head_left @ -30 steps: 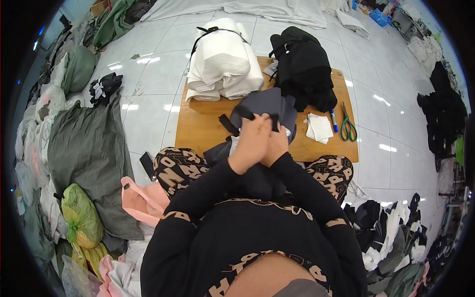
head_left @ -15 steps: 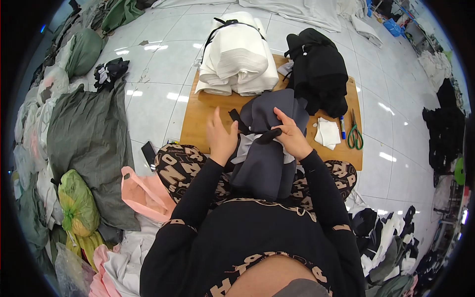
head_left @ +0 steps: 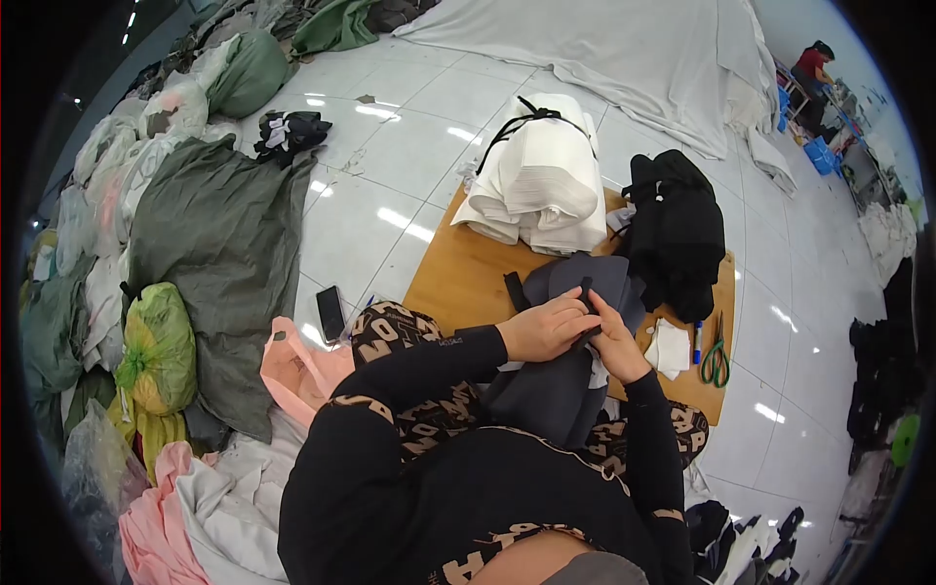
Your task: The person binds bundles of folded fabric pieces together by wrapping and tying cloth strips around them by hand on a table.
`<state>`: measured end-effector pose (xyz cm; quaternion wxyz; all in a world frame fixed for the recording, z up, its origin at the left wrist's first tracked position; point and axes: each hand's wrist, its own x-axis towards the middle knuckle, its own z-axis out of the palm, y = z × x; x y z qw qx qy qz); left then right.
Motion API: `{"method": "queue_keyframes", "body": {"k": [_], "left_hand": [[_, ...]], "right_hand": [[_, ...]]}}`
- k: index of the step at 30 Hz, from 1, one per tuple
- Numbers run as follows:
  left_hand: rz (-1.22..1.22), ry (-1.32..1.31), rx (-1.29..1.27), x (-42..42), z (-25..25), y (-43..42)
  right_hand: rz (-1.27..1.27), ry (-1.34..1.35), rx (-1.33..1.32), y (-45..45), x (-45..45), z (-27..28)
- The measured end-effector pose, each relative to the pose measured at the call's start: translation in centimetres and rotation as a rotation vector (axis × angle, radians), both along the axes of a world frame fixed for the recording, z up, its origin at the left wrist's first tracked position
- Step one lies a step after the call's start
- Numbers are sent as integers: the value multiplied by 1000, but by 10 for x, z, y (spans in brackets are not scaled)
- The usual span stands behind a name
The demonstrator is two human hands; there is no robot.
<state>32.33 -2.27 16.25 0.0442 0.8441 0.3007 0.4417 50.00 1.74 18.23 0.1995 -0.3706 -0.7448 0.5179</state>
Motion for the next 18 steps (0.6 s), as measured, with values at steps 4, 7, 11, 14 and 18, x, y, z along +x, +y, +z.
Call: {"method": "queue_keyframes", "body": {"k": [4, 7, 11, 14, 18], "left_hand": [[74, 34, -169, 4, -4, -1], [145, 13, -385, -5, -5, -11], [191, -362, -761, -9, -11, -26], [97, -607, -713, 1, -5, -30], [334, -4, -343, -6, 22, -21]], "right_hand": [[75, -146, 103, 2, -1, 11], [-5, 13, -2, 8, 3, -13], [-142, 354, -468, -7, 2, 2], [-175, 373, -516, -9, -1, 5], [-155, 347, -523, -7, -6, 2]]}}
